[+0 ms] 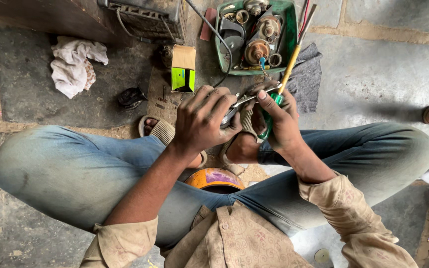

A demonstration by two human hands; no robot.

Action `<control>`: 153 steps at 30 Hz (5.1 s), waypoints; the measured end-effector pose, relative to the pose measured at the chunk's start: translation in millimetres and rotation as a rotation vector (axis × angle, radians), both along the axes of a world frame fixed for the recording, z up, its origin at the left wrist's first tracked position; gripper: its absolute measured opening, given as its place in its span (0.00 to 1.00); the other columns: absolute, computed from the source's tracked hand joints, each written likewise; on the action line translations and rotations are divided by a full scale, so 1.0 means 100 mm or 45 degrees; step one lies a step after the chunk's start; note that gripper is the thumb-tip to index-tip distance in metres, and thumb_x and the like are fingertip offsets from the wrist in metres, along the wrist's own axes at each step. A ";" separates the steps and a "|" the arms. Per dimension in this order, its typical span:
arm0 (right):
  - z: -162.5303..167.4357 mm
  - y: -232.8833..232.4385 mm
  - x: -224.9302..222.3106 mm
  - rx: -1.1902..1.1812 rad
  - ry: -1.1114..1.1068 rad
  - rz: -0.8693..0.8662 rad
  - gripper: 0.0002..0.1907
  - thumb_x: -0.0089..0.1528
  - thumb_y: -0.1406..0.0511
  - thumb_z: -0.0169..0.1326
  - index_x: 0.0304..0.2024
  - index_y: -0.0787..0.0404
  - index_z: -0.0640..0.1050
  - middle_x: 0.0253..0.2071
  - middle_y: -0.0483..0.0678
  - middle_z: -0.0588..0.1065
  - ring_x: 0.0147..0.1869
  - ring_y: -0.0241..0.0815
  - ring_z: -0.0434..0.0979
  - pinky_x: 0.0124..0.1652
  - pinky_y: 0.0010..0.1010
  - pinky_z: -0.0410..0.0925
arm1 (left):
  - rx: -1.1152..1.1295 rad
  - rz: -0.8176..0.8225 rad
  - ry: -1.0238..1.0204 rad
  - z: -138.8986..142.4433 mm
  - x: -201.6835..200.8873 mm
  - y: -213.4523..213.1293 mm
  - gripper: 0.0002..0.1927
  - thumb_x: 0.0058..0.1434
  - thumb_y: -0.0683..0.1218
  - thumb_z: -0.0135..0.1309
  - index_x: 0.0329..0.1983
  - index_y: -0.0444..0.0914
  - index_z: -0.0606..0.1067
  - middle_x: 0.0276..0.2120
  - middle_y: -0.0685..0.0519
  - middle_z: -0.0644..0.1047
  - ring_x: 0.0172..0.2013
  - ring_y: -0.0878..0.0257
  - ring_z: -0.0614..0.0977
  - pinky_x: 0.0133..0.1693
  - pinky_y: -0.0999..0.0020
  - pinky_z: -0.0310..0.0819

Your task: The person sits on the floor and uses a screwdriver to adjust and tighten screws on a small electrical component. They rotate the device to access different sides and continue making adjustments throughout the clip.

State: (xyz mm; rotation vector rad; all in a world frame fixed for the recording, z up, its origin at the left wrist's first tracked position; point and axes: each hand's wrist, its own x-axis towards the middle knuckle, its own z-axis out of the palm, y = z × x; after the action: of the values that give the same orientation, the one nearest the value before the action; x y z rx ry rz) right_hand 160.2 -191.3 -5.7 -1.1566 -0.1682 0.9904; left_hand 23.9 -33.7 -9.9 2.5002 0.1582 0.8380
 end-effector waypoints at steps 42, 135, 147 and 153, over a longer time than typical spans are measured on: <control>-0.43 0.07 -0.02 -0.138 -0.363 -0.358 0.08 0.70 0.67 0.56 0.48 0.66 0.75 0.38 0.49 0.79 0.41 0.36 0.80 0.43 0.27 0.74 | -1.781 -0.093 0.256 -0.48 0.00 -0.20 0.26 0.61 0.57 0.64 0.55 0.39 0.72 0.46 0.50 0.79 0.47 0.64 0.81 0.52 0.68 0.78; 0.09 0.35 0.21 -0.422 -1.280 0.076 0.15 0.73 0.72 0.50 0.62 0.64 0.69 0.47 0.50 0.78 0.42 0.34 0.73 0.39 0.28 0.67 | -0.389 0.349 0.076 0.07 -0.09 0.44 0.25 0.53 0.51 0.75 0.43 0.36 0.73 0.41 0.48 0.78 0.42 0.52 0.80 0.44 0.54 0.74; -0.82 1.77 0.92 -0.230 -1.756 -0.232 0.15 0.72 0.70 0.51 0.60 0.62 0.66 0.48 0.63 0.77 0.49 0.65 0.79 0.45 0.48 0.71 | -0.485 0.428 0.039 0.12 -0.11 0.47 0.25 0.51 0.54 0.75 0.40 0.37 0.73 0.36 0.50 0.77 0.36 0.55 0.79 0.41 0.57 0.74; -0.92 2.24 1.29 -0.216 -1.835 -0.381 0.14 0.71 0.71 0.48 0.60 0.61 0.67 0.45 0.64 0.76 0.46 0.70 0.73 0.43 0.53 0.68 | -0.532 0.408 -0.014 0.11 -0.09 0.47 0.24 0.53 0.53 0.73 0.43 0.39 0.74 0.39 0.51 0.79 0.40 0.55 0.82 0.43 0.58 0.77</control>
State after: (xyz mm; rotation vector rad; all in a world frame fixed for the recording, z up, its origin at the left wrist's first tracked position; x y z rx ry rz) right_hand 289.3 33.0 -97.9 -1.8031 -1.0224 -0.2543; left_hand 14.5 13.0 0.7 2.1027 0.6723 0.8402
